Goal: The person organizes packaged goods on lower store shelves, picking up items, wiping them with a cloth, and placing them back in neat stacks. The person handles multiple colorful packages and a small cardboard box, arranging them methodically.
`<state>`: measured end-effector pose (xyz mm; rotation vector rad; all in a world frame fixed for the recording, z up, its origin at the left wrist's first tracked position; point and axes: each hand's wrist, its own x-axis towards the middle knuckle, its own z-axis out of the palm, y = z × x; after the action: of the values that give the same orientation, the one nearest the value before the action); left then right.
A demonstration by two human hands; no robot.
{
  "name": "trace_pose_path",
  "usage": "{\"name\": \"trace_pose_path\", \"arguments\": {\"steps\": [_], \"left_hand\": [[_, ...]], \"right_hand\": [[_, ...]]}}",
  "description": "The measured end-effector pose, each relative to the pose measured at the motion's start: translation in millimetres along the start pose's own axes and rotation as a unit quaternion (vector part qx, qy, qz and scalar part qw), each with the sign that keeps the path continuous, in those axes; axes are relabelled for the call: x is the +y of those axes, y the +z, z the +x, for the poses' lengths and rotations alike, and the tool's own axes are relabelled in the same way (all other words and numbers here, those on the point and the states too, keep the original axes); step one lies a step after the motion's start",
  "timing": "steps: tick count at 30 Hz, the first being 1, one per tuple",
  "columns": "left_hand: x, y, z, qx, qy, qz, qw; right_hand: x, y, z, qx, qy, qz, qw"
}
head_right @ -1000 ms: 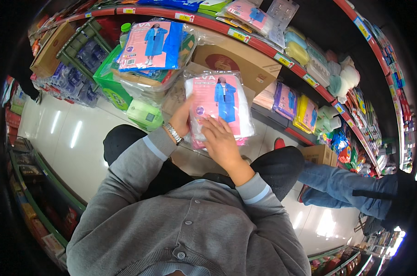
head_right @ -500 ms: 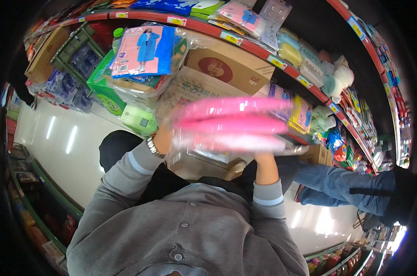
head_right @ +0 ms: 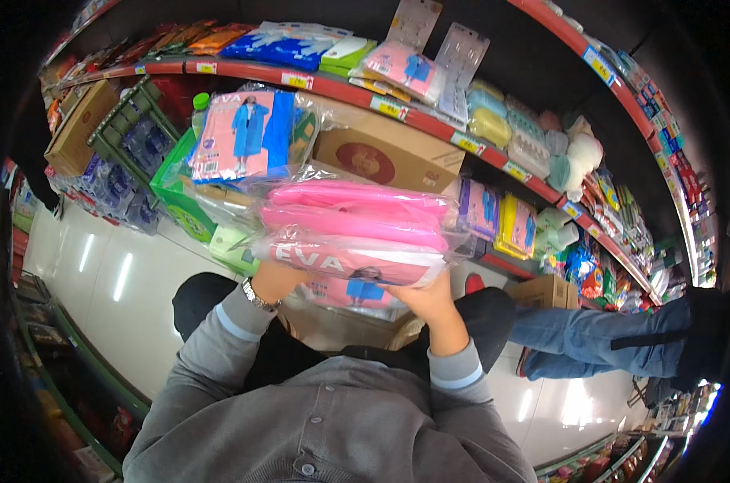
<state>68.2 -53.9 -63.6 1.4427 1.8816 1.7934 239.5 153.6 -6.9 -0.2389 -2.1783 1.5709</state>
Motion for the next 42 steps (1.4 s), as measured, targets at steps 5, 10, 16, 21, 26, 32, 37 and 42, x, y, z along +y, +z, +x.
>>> {"name": "trace_pose_path", "arguments": {"steps": [5,10,16,21,26,32,37,42], "left_hand": [[34,-1,14,0.023,-0.173,-0.272,0.946],[28,6,24,-0.010,-0.258,-0.376,0.890],[7,10,28,-0.020,-0.268,-0.370,0.889],[3,6,28,-0.021,-0.277,-0.363,0.889],[-26,22,20,0.113,-0.233,-0.017,0.966],[-28,19,16,0.023,-0.055,0.240,0.969],[-31,23,16,0.021,-0.078,0.238,0.968],[-29,24,18,0.040,-0.073,0.224,0.971]], "right_hand": [[1,10,6,0.036,0.057,0.183,0.981],[19,14,10,0.091,0.162,0.240,0.953],[41,17,12,0.113,0.207,0.251,0.939],[63,16,22,0.089,0.241,0.274,0.927],[98,7,54,0.085,0.299,0.232,0.922],[97,-3,77,0.050,0.166,-0.191,0.966],[61,-15,155,0.049,-0.130,-0.453,0.881],[44,-16,291,0.118,-0.207,-0.573,0.784]]}}
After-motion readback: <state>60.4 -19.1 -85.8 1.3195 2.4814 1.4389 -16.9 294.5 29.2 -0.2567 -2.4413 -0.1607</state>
